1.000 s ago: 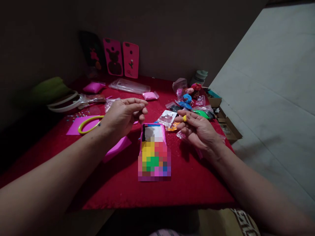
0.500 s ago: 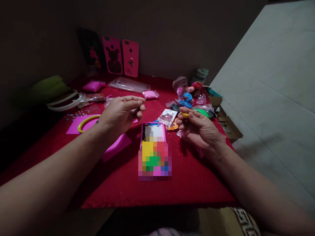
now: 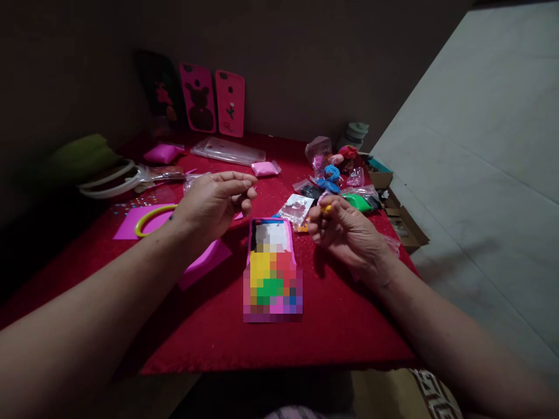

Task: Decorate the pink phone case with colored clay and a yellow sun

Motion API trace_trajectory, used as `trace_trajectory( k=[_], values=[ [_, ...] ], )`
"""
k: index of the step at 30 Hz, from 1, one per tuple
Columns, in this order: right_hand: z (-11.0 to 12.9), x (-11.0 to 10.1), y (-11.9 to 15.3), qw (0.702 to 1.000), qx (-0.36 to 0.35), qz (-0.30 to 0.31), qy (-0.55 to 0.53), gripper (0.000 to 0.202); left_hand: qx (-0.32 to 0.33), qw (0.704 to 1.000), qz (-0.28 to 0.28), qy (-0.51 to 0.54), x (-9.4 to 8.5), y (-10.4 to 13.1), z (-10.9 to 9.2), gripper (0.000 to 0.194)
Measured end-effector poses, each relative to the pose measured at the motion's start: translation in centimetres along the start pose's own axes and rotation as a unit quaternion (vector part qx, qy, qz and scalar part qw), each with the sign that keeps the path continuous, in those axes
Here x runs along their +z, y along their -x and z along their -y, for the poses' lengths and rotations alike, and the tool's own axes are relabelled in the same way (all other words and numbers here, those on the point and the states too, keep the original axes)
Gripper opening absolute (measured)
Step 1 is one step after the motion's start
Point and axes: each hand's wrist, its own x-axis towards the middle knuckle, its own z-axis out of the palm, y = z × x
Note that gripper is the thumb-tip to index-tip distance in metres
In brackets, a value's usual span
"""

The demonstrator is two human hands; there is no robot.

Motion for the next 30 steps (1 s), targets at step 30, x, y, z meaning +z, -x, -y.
trace_trajectory(
  k=[30],
  values=[
    [-0.1, 0.0, 0.2, 0.999, 0.0, -0.016, 0.05, 0.025, -0.015, 0.997, -0.012, 0.068, -1.0, -0.9, 0.0, 0.014]
  ],
)
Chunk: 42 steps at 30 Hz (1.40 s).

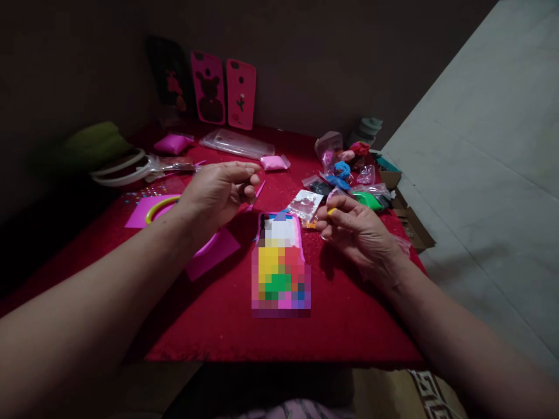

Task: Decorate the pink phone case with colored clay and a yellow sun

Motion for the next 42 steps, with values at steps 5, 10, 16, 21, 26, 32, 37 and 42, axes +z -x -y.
trace_trajectory(
  k=[5, 10, 16, 21, 26, 32, 37, 42],
  values=[
    [-0.18, -0.13, -0.01, 1.0, 0.014, -0.006, 0.001, 0.028, -0.005, 1.0, -0.005, 0.002, -0.19, -0.09, -0.02, 0.014],
    [-0.18, -0.09, 0.09, 1.0, 0.005, -0.008, 0.013, 0.019, -0.018, 1.0, -0.021, -0.005, -0.02, 0.11, -0.18, 0.015],
    [-0.11, 0.37, 0.27, 1.0, -0.007, -0.003, 0.019, 0.026, -0.028, 0.999, -0.04, -0.018, -0.03, -0.04, -0.07, 0.013],
    [-0.16, 0.23, 0.39, 1.0, -0.006, -0.002, 0.023, 0.019, -0.034, 0.998, -0.041, -0.029, -0.04, 0.05, -0.04, 0.012],
    [0.01, 0.54, 0.48, 0.999, -0.013, -0.021, 0.023, 0.044, -0.034, 0.998, -0.044, -0.03, 0.0, 0.05, -0.04, 0.011],
    [-0.1, 0.38, 0.52, 0.999, -0.012, -0.023, 0.036, 0.022, -0.037, 0.998, -0.048, -0.032, 0.01, 0.03, -0.05, 0.012],
    [-0.12, 0.35, 0.25, 1.0, 0.004, -0.008, 0.027, 0.023, -0.037, 0.998, -0.043, -0.034, 0.01, -0.01, 0.04, 0.016],
    [-0.17, 0.45, 0.18, 1.0, 0.014, 0.016, 0.023, 0.024, -0.028, 0.998, -0.045, -0.038, -0.05, -0.17, 0.24, 0.019]
  ],
)
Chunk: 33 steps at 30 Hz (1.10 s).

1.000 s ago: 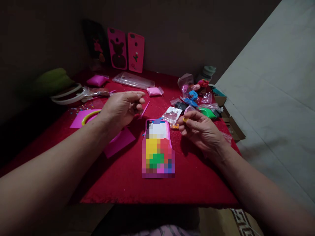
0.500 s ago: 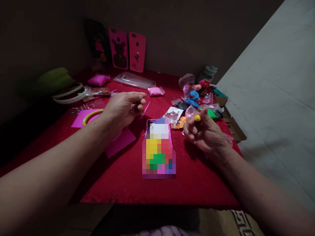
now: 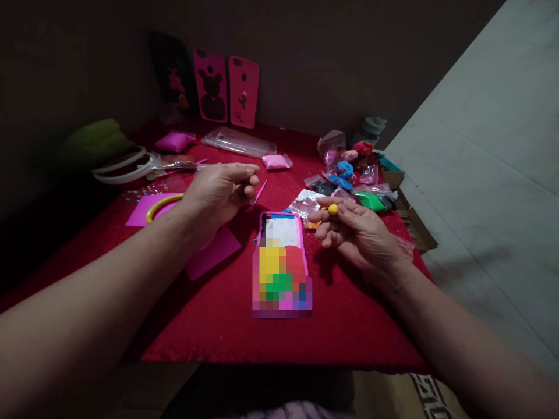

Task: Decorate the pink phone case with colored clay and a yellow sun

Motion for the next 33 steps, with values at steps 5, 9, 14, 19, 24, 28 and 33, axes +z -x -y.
trace_trajectory(
  k=[5, 9, 14, 19, 24, 28, 33],
  values=[
    [-0.12, -0.21, 0.18, 1.0, 0.001, -0.004, 0.006, 0.02, -0.005, 1.0, 0.003, -0.005, -0.11, 0.01, -0.05, 0.016],
    [-0.12, -0.14, 0.27, 1.0, -0.011, -0.024, 0.014, 0.023, -0.007, 1.0, 0.007, -0.005, -0.13, 0.01, -0.1, 0.018],
    [-0.27, -0.09, 0.17, 1.0, -0.017, -0.002, 0.017, 0.025, -0.001, 1.0, 0.005, -0.007, -0.06, -0.03, 0.02, 0.013],
    [-0.3, -0.29, 0.17, 1.0, 0.008, 0.028, 0.01, 0.026, -0.001, 1.0, 0.013, -0.009, -0.16, -0.15, 0.09, 0.023],
    [-0.39, -0.35, 0.15, 0.999, 0.017, 0.038, -0.007, 0.021, -0.003, 0.999, 0.019, -0.032, -0.38, -0.31, 0.12, 0.023],
    [-0.58, -0.25, 0.18, 1.0, 0.0, 0.009, -0.002, 0.015, -0.006, 0.999, 0.027, -0.045, -0.61, -0.49, 0.31, 0.026],
    [-0.55, -0.15, 0.34, 1.0, -0.015, 0.0, 0.017, 0.021, -0.004, 0.999, 0.026, -0.038, -0.64, -0.61, 0.41, 0.03]
  ],
)
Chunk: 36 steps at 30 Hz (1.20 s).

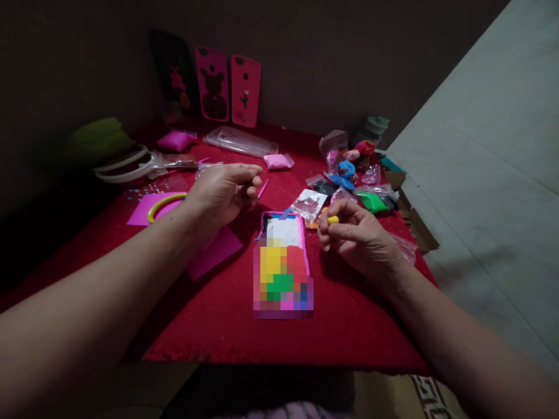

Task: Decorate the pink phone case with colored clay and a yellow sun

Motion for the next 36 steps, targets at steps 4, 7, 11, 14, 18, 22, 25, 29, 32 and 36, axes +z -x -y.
trace_trajectory(
  k=[4, 7, 11, 14, 18, 22, 25, 29, 32, 36],
  values=[
    [0.13, -0.11, -0.05, 0.999, 0.011, 0.038, -0.015, 0.017, 0.009, 1.0, -0.004, 0.012, 0.21, 0.22, -0.14, 0.025],
    [0.14, -0.18, -0.08, 0.998, 0.019, 0.06, -0.025, 0.016, 0.012, 1.0, -0.008, 0.02, 0.3, 0.33, -0.21, 0.025],
    [0.05, -0.13, 0.0, 0.998, 0.022, 0.054, -0.029, 0.019, 0.006, 1.0, -0.01, 0.025, 0.38, 0.32, -0.25, 0.021],
    [0.0, -0.05, 0.06, 0.999, 0.007, 0.022, -0.028, 0.016, 0.002, 1.0, -0.014, 0.028, 0.46, 0.33, -0.31, 0.019],
    [0.06, 0.05, 0.1, 1.0, 0.004, 0.002, -0.011, 0.017, -0.002, 0.999, -0.018, 0.032, 0.47, 0.26, -0.27, 0.017],
    [0.08, 0.1, 0.03, 1.0, 0.01, 0.017, -0.014, 0.021, -0.005, 0.999, -0.008, 0.039, 0.39, 0.15, -0.14, 0.017],
    [0.01, 0.01, -0.05, 0.999, 0.017, 0.039, -0.023, 0.018, -0.006, 0.999, -0.006, 0.042, 0.46, 0.32, -0.22, 0.016],
    [-0.17, -0.17, -0.12, 0.998, 0.004, 0.048, -0.03, 0.014, -0.008, 0.999, -0.005, 0.042, 0.67, 0.6, -0.39, 0.015],
    [-0.25, -0.21, -0.09, 0.999, -0.006, 0.03, -0.022, 0.013, -0.001, 0.999, -0.009, 0.044, 0.74, 0.53, -0.34, 0.014],
    [-0.17, -0.15, 0.0, 0.999, -0.009, 0.029, -0.015, 0.021, 0.004, 0.999, -0.011, 0.048, 0.73, 0.35, -0.21, 0.012]
  ],
)
